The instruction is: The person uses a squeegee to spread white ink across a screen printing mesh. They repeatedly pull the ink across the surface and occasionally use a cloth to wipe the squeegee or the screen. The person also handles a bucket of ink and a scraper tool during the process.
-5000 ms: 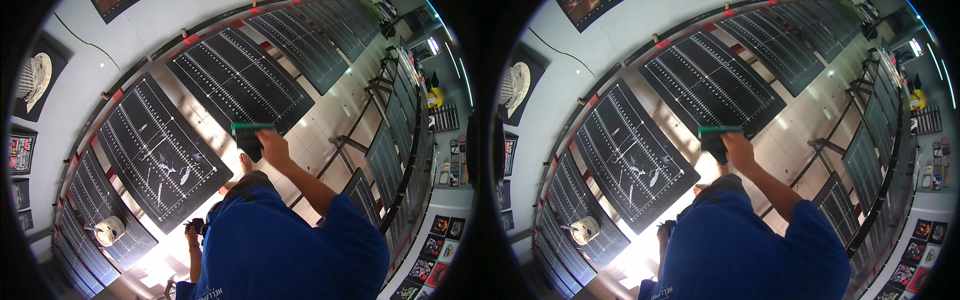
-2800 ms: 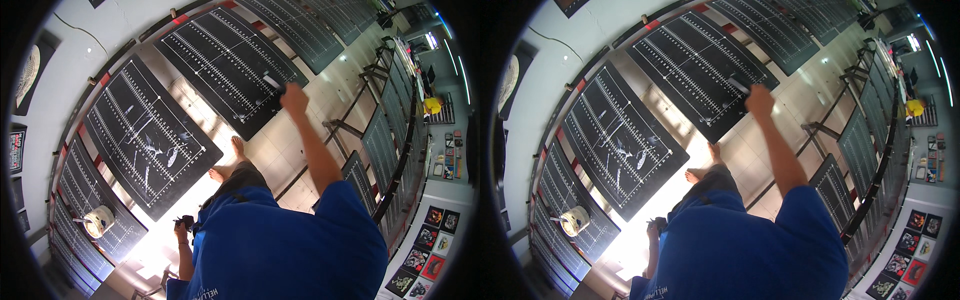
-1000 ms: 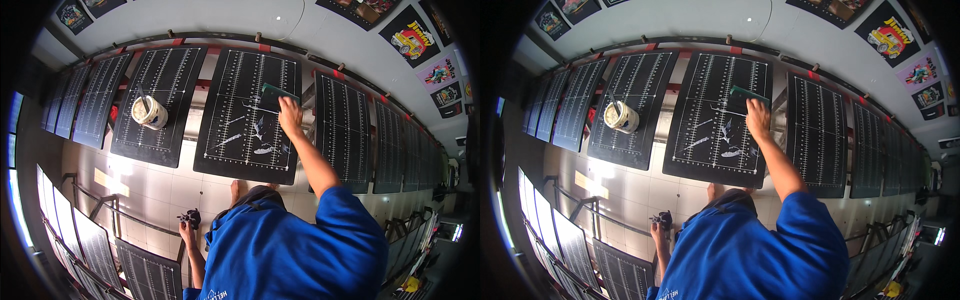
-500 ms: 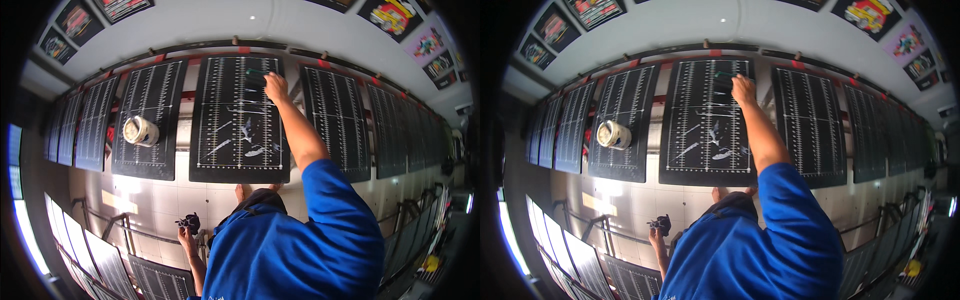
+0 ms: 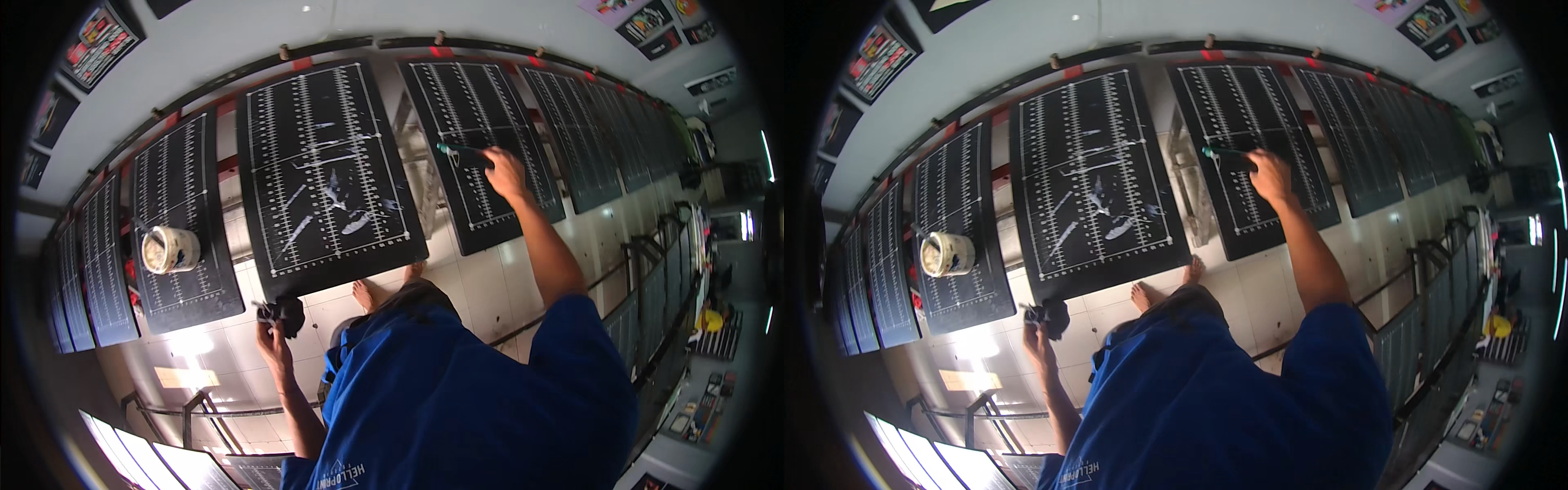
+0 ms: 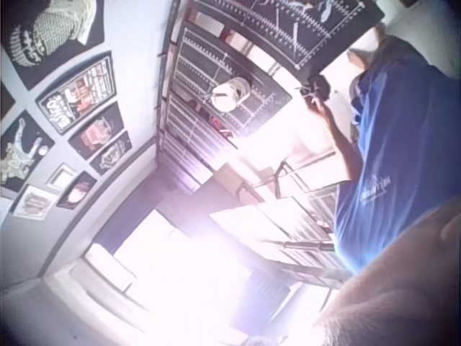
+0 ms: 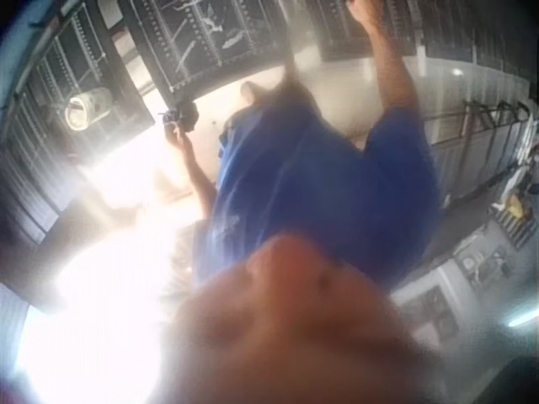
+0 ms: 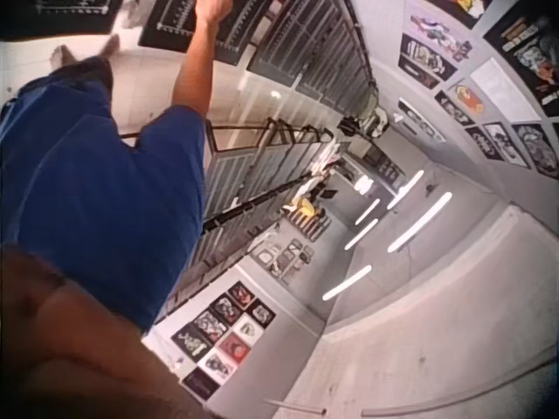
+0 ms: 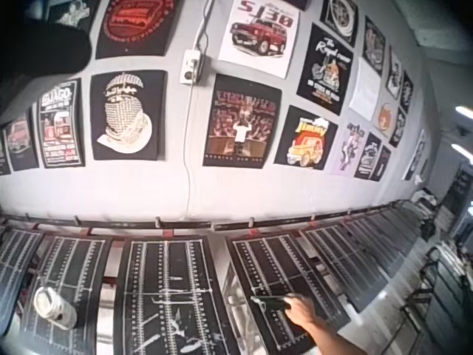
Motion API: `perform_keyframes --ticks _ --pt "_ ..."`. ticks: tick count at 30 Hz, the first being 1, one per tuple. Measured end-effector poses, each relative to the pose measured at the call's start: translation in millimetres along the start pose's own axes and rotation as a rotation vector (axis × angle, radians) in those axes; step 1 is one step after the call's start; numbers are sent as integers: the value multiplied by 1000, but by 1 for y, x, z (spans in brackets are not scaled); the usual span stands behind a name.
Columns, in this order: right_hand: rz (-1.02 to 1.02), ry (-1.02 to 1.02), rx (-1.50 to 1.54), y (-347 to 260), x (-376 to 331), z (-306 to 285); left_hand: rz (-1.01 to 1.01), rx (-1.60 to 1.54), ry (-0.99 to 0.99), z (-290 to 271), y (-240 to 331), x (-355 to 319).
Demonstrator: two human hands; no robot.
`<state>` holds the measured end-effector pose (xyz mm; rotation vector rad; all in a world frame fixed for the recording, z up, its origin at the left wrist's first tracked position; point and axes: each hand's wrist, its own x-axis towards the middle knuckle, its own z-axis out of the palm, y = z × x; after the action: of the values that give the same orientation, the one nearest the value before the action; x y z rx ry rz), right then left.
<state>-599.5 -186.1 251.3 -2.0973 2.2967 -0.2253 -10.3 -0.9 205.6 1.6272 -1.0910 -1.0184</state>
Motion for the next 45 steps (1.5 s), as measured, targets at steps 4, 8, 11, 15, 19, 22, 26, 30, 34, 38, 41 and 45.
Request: perform_keyframes --ticks 4,8,11,15,19,22,26,30,34,38,41,45 --pt "-71 34 69 1 -132 -2 115 -97 -179 43 51 55" --pt "-45 -65 107 -11 -228 -28 132 -194 -325 85 100 79" --pt "31 -37 197 -5 -260 -42 98 -282 -425 126 135 76" --pt "278 145 354 2 -268 -54 382 -130 -547 243 140 103" --pt "312 163 483 27 -253 -51 483 381 -354 390 162 132" --pt "180 120 454 54 -235 -58 318 519 -290 463 133 160" --pt "174 120 531 116 -243 -67 268 502 -219 497 111 156" --pt "242 100 702 203 -258 -64 307 468 -83 484 101 98" --pt "309 41 809 266 -242 -73 255 527 -25 455 77 10" --pt "276 57 847 317 -216 -69 85 440 -33 441 75 -91" --pt "214 128 930 343 -197 -68 -177 422 -153 421 60 -145" --pt "306 253 1094 370 -187 -83 142 609 -206 465 66 -208"
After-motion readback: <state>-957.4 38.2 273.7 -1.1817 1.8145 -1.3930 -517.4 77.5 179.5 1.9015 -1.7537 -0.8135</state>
